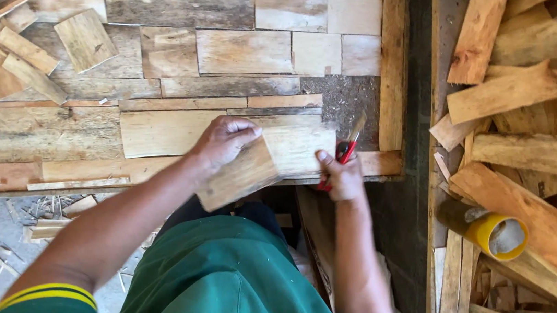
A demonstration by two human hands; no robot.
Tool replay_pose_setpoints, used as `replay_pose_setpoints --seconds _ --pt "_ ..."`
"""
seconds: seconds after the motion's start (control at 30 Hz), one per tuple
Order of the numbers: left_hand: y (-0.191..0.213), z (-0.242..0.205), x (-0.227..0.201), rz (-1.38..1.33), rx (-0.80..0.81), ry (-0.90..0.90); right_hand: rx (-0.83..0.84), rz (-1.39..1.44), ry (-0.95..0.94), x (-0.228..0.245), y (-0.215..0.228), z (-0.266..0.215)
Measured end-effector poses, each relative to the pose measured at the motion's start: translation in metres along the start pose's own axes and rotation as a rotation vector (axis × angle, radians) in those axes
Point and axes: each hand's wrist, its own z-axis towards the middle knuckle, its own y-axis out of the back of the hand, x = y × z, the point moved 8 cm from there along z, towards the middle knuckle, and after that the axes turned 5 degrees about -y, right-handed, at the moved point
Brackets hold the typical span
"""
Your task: Fitting and trimming small wooden pieces into a frame to create a tiled surface.
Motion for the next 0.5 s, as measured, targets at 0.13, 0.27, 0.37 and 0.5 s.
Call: replay_pose_setpoints --seconds 0.13,0.27,0.37,0.5 --pt "0.024 -0.019 -0.032 0.069 -0.131 -0.190 -0.071 -0.050 -0.014 0.002 -0.006 -0.020" --pt "0.049 -0.036 -0.026 0.783 -0.118 -0.143 0.050 -0.418 0.215 0.030 -0.012 -0.031" --pt "0.081 -0.030 -0.017 0.841 -0.230 -0.206 -0.019 -0.329 0.212 0.053 -0.014 -0.005" --pt "0.108 -0.015 0.010 0.409 -0.312 -0.053 -0.294 0.072 -0.082 0.015 -0.006 0.060"
